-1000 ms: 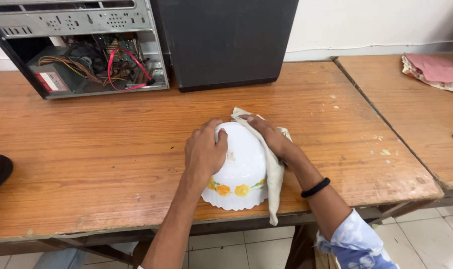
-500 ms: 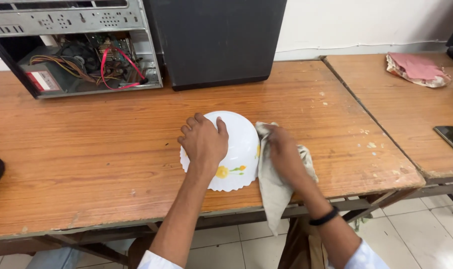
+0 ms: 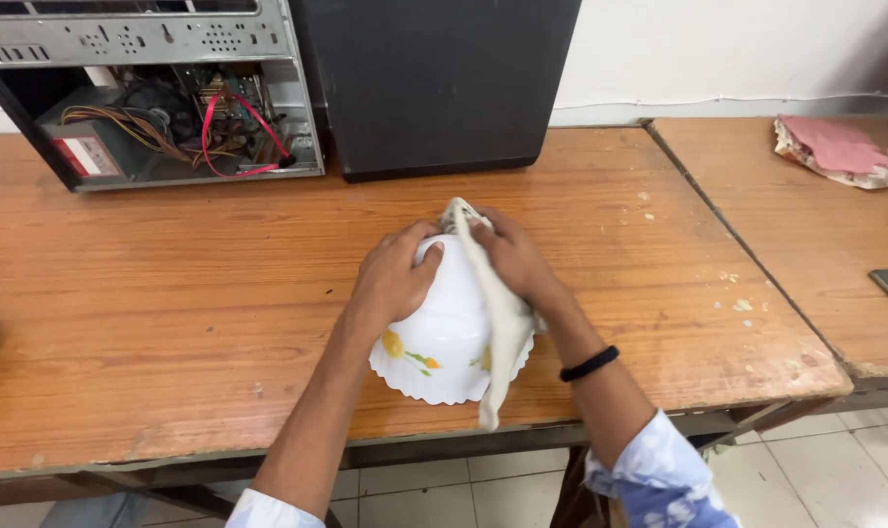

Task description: The person wipes a white bowl with a floral pattern using a light-colored cloth. They hold the bowl with their left hand and scrub the surface with their right hand, rotating the bowl to clean different areas.

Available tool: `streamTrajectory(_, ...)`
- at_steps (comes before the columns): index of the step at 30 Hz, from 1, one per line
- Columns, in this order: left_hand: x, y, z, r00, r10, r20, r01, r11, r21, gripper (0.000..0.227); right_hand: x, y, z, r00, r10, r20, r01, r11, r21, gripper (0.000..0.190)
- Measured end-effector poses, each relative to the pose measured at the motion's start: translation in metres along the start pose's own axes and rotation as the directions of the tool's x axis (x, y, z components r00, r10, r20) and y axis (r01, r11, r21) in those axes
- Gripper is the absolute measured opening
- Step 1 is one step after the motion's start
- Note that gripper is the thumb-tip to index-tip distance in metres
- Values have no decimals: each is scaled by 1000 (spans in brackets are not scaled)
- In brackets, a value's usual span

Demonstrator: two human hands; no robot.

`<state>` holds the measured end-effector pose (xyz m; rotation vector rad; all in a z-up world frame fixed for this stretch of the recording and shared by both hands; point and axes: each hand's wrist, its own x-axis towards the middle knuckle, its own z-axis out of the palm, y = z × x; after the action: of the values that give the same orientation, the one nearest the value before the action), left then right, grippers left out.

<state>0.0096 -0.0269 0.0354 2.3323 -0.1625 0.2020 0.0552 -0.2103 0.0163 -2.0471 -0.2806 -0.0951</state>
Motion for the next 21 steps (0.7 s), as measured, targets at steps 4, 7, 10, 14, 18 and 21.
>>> streamTrajectory(4, 0, -4, 4, 998, 26, -57, -28, 999, -26, 38, -11, 32, -9, 973, 177, 148, -210, 946, 248, 47)
streamTrajectory(7, -2, -1, 2, 999, -9, -45, 8, 1000, -23, 39, -47, 34, 0, 995, 82, 49, -94, 948, 305, 54)
streamTrajectory(10, -3, 3, 0, 998, -51, -29, 51, 999, -12, 39, -86, 25, 16, 942, 304, -140, -276, 943, 187, 59)
streamTrajectory(14, -1, -3, 3, 1000, 4, -29, -4, 1000, -4, 38, -97, 8, 29, 896, -267, -355, 154, 936, -316, 59)
streamTrajectory(18, 3, -14, 9, 996, 82, -46, -82, 997, -8, 37, -56, -16, 14, 896, -397, -201, 262, 836, -482, 56)
streamTrajectory(21, 2, -10, 5, 998, 53, -26, -54, 998, -20, 37, -24, 2, 0, 981, -155, -119, 122, 962, -245, 61)
